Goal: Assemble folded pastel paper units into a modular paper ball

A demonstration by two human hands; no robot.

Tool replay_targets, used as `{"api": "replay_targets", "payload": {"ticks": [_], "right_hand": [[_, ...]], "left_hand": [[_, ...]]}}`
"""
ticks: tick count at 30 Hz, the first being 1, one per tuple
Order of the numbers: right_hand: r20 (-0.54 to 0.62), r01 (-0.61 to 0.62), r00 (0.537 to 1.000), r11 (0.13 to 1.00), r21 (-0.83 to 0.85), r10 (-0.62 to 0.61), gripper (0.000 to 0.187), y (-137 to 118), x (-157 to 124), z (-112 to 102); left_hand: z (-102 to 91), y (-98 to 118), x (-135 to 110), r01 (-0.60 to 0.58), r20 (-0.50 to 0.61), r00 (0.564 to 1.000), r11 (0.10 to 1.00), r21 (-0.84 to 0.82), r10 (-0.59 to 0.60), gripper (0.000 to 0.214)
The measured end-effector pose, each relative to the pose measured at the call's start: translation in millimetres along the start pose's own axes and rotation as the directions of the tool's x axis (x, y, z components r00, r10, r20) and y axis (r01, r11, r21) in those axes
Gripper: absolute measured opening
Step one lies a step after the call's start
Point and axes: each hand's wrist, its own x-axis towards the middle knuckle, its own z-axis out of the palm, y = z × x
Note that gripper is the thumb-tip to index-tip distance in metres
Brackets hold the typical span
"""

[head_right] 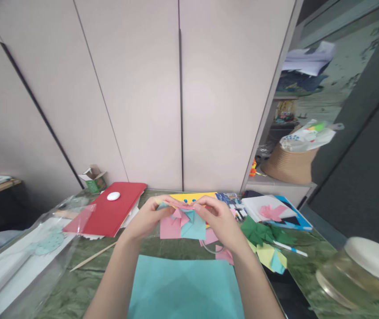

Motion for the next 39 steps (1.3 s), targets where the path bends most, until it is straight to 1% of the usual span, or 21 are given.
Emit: {"api": "replay_targets", "payload": {"ticks": [5, 7, 11, 13, 15, 18, 21, 24, 28, 30, 32, 35, 37, 39], "right_hand": [[0.048, -0.008, 0.999, 0.994, 0.106, 0.003, 0.016, -2, 0, 1], [0.048, -0.019, 0.999, 0.995, 0.093, 0.014, 0.014, -2, 0, 1], [0.023, -0.003, 1.000, 0.999, 0.046, 0.002, 0.014, 0, 1, 2], [-0.006, 0.005, 1.000, 1.000, 0.029, -0.005, 0.014, 3, 1, 1], [-0.060, 0.008, 0.998, 1.000, -0.002, -0.008, 0.015, 7, 1, 1], [-0.151, 0.020, 0.988, 0.999, -0.037, -0.025, 0.016, 12, 2, 0], [-0.207, 0.052, 0.977, 0.998, -0.030, -0.057, 0.013, 14, 2, 2], [-0.233, 0.055, 0.971, 0.998, 0.003, -0.053, 0.015, 12, 2, 5], [-0.214, 0.011, 0.977, 0.992, 0.122, 0.015, 0.021, 9, 1, 9], [-0.231, 0.026, 0.973, 0.984, 0.179, 0.016, 0.022, 9, 2, 10], [-0.258, 0.060, 0.966, 0.967, 0.247, 0.006, 0.025, 9, 2, 10], [-0.231, 0.068, 0.973, 0.928, 0.367, 0.020, 0.036, 9, 1, 10], [-0.194, 0.048, 0.981, 0.921, 0.387, 0.031, 0.043, 7, 0, 11], [-0.165, 0.019, 0.985, 0.937, 0.348, 0.042, 0.049, 4, -1, 13]], "left_hand": [[0.3, 5, -2, -0.041, 0.026, 0.999, 0.994, 0.105, 0.038, 0.021], [-0.3, 5, -2, -0.038, 0.049, 0.998, 0.990, 0.132, 0.032, 0.024], [-1.5, 2, -2, -0.038, 0.092, 0.996, 0.984, 0.175, 0.022, 0.037], [-2.0, 3, -2, -0.047, 0.120, 0.993, 0.980, 0.194, 0.024, 0.035], [-2.6, 4, -2, -0.060, 0.154, 0.988, 0.973, 0.223, 0.025, 0.031], [-3.5, 5, -4, -0.085, 0.189, 0.981, 0.963, 0.255, 0.037, 0.035], [-4.0, 6, -6, -0.131, 0.207, 0.975, 0.951, 0.279, 0.074, 0.040], [-4.1, 8, -8, -0.162, 0.222, 0.971, 0.934, 0.318, 0.093, 0.042], [-3.7, 10, -10, -0.167, 0.221, 0.971, 0.925, 0.342, 0.094, 0.038], [-3.7, 10, -9, -0.152, 0.205, 0.975, 0.934, 0.323, 0.088, 0.038], [-4.0, 7, -8, -0.100, 0.174, 0.983, 0.959, 0.266, 0.055, 0.038], [-3.4, 2, -3, 0.030, 0.095, 0.995, 0.997, 0.071, -0.037, 0.029], [-1.3, -2, 1, 0.096, 0.062, 0.994, 0.993, -0.066, -0.092, 0.027], [2.1, -4, 4, 0.134, 0.062, 0.990, 0.983, -0.122, -0.128, 0.029]]}}
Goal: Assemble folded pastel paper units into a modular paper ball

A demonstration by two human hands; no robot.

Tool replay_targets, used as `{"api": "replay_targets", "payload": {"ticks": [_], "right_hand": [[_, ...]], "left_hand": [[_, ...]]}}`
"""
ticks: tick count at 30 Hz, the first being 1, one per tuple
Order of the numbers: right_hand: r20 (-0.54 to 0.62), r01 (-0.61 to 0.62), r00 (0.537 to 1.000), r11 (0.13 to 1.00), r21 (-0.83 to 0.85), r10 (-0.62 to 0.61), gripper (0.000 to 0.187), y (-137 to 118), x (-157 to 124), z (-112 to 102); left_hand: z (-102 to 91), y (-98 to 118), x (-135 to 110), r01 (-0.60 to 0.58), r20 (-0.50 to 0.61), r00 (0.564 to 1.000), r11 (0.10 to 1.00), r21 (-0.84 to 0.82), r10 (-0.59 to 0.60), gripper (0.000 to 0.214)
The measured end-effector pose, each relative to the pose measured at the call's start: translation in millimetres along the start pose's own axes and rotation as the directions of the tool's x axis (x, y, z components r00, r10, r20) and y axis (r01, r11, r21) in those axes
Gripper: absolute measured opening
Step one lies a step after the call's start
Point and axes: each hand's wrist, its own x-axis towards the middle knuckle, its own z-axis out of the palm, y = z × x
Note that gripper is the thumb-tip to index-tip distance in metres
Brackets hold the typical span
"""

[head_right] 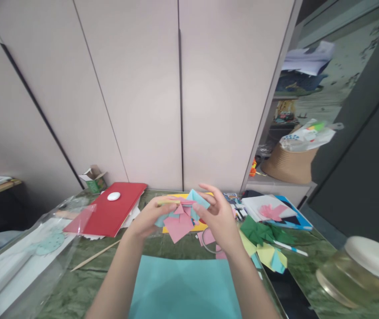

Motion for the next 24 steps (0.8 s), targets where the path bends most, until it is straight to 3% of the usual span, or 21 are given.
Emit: {"api": "replay_targets", "payload": {"ticks": [3, 7, 20, 22, 24], "right_hand": [[0.025, -0.004, 1.000, 0.996, -0.087, 0.006, 0.054, -2, -1, 4], [-0.027, 0.027, 0.999, 0.969, -0.245, -0.035, 0.054, -1, -2, 6], [-0.063, 0.090, 0.985, 0.787, -0.610, -0.161, 0.045, -6, -4, 4], [-0.055, 0.108, 0.984, 0.808, -0.580, -0.171, 0.044, -5, -5, 4], [-0.033, 0.126, 0.986, 0.872, -0.474, -0.160, 0.046, -4, -6, 3]], "left_hand": [[4.6, -1, 2, -0.031, -0.047, 0.998, 0.998, 0.057, 0.034, 0.027], [6.3, -1, 1, -0.072, -0.128, 0.987, 0.985, 0.157, 0.093, 0.023], [7.6, -1, -1, -0.050, -0.087, 0.993, 0.964, 0.260, 0.075, 0.026], [10.8, -3, -1, -0.121, -0.112, 0.980, 0.941, 0.316, 0.164, 0.022], [13.6, -5, -1, -0.275, -0.117, 0.932, 0.878, 0.391, 0.344, 0.014]]}}
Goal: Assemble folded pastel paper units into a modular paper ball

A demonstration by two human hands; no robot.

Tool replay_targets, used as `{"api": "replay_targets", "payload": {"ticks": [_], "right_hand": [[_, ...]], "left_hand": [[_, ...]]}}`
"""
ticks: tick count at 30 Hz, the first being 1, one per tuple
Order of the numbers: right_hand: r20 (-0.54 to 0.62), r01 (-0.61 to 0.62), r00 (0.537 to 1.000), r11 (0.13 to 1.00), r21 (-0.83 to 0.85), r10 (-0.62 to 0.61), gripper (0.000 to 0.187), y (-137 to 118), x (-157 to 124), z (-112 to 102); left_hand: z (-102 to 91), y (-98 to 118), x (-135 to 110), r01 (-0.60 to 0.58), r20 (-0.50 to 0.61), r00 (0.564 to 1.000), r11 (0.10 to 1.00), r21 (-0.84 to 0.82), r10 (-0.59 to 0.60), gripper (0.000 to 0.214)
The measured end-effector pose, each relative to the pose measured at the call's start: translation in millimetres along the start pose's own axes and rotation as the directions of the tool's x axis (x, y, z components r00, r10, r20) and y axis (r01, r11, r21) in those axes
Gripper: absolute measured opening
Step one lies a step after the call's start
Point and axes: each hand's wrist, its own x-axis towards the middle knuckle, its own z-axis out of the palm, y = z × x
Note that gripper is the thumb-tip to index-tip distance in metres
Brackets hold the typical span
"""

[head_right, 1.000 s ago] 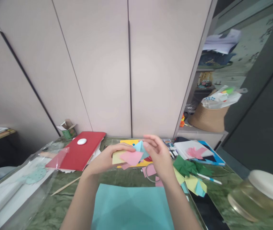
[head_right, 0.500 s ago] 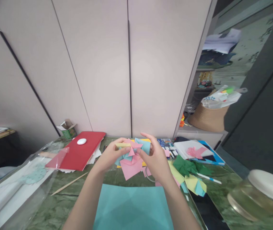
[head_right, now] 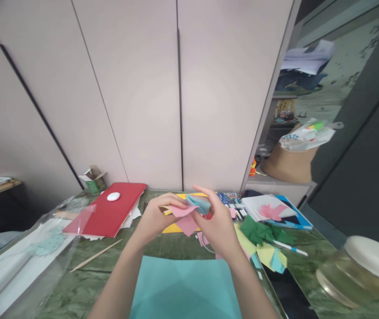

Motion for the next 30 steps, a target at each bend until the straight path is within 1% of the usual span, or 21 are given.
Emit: {"api": "replay_targets", "payload": {"ticks": [1, 3, 4, 6, 8, 10, 12, 13, 14, 16, 17, 19, 21, 23, 25, 27, 30], "right_hand": [[0.010, 0.006, 1.000, 0.997, 0.077, -0.007, 0.047, 1, -1, 0], [-0.004, 0.052, 0.999, 0.977, 0.207, -0.052, 0.048, 3, -3, 0], [-0.030, 0.088, 0.996, 0.967, 0.241, -0.083, 0.047, 3, -5, 0], [-0.086, 0.152, 0.987, 0.958, 0.242, -0.135, 0.044, 5, -7, 0], [-0.111, 0.185, 0.980, 0.963, 0.196, -0.165, 0.041, 5, -9, 0], [-0.103, 0.201, 0.977, 0.968, 0.154, -0.186, 0.037, 4, -10, -2], [-0.075, 0.188, 0.981, 0.975, 0.115, -0.180, 0.035, 3, -11, -4], [-0.055, 0.168, 0.985, 0.982, 0.087, -0.164, 0.035, 1, -11, -6], [-0.030, 0.145, 0.989, 0.988, 0.052, -0.143, 0.033, 0, -11, -8], [0.029, 0.115, 0.993, 0.993, -0.029, -0.114, 0.029, -2, -10, -11], [0.062, 0.113, 0.992, 0.992, -0.063, -0.109, 0.027, -3, -9, -12], [0.099, 0.106, 0.991, 0.987, -0.118, -0.094, 0.025, -5, -7, -13], [0.079, 0.064, 0.995, 0.986, -0.154, -0.053, 0.028, -7, -5, -12], [0.051, 0.011, 0.999, 0.992, -0.128, -0.004, 0.032, -9, -4, -10], [0.064, -0.018, 0.998, 0.999, -0.050, 0.021, 0.031, -11, -4, -8], [0.077, -0.017, 0.997, 1.000, -0.020, 0.019, 0.026, -12, -4, -7], [0.078, 0.007, 0.997, 0.998, -0.061, -0.002, 0.023, -13, -4, -6]], "left_hand": [[1.1, 0, 0, -0.100, -0.033, 0.994, 0.994, 0.036, 0.101, 0.012], [2.0, -1, -2, -0.276, -0.070, 0.956, 0.953, 0.123, 0.286, 0.016], [1.8, -2, -2, -0.342, -0.077, 0.930, 0.924, 0.172, 0.359, 0.016], [0.9, -4, -5, -0.426, -0.081, 0.884, 0.865, 0.266, 0.461, 0.014], [-0.3, -6, -7, -0.459, -0.064, 0.860, 0.823, 0.335, 0.506, 0.012], [-1.2, -7, -8, -0.485, -0.042, 0.843, 0.792, 0.371, 0.536, 0.013], [-1.7, -5, -9, -0.513, -0.024, 0.828, 0.775, 0.368, 0.560, 0.014], [-1.9, -4, -9, -0.519, -0.016, 0.828, 0.778, 0.354, 0.560, 0.014], [-2.0, -2, -8, -0.512, -0.010, 0.838, 0.792, 0.333, 0.546, 0.013], [-2.0, 3, -7, -0.453, 0.007, 0.883, 0.848, 0.274, 0.469, 0.010], [-1.8, 5, -6, -0.400, 0.022, 0.914, 0.887, 0.230, 0.406, 0.009], [-0.9, 8, -5, -0.256, 0.044, 0.967, 0.960, 0.113, 0.253, 0.008], [1.1, 7, -4, -0.105, 0.041, 0.993, 0.994, -0.032, 0.106, 0.006], [3.4, 5, -2, -0.005, 0.023, 1.000, 0.985, -0.175, 0.009, 0.006], [5.3, 2, -1, 0.046, 0.016, 0.999, 0.960, -0.277, -0.044, 0.012], [6.4, 0, 0, 0.080, 0.007, 0.997, 0.944, -0.320, -0.082, 0.016], [6.6, 0, 1, 0.108, -0.022, 0.992, 0.942, -0.319, -0.122, 0.021]]}}
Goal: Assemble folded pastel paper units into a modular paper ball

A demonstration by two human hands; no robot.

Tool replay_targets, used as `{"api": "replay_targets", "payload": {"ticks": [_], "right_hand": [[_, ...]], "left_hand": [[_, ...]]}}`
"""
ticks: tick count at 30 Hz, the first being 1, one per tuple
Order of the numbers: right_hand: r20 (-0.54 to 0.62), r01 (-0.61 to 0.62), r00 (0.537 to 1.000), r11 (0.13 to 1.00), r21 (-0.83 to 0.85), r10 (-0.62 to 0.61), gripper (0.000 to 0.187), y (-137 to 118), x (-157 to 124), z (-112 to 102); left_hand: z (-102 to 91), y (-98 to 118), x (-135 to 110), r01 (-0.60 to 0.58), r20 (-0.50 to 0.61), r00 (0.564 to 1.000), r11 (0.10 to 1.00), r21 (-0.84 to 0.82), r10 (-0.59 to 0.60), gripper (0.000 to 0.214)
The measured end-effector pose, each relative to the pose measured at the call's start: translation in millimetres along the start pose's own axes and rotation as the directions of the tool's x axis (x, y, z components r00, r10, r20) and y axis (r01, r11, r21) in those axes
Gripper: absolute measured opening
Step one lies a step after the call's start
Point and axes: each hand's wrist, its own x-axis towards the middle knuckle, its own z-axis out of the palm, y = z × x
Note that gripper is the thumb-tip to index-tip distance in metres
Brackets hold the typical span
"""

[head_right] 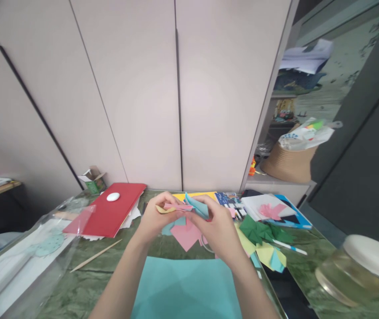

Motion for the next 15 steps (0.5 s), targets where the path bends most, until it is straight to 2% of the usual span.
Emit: {"api": "replay_targets", "payload": {"ticks": [7, 12, 15], "right_hand": [[0.125, 0.111, 0.986, 0.994, 0.013, -0.112, 0.023, -3, 1, -5], [0.070, -0.015, 0.997, 0.998, 0.065, 0.011, 0.025, 4, -1, -5], [0.044, -0.059, 0.997, 0.997, 0.055, 0.056, 0.026, 4, -3, -3]], "left_hand": [[-2.1, -1, 3, 0.038, 0.021, 0.999, 0.993, -0.115, -0.036, 0.018], [-7.4, -5, 5, 0.240, 0.099, 0.971, 0.899, -0.367, -0.219, 0.025], [-10.3, -8, 6, 0.271, 0.124, 0.962, 0.857, -0.439, -0.242, 0.021]]}}
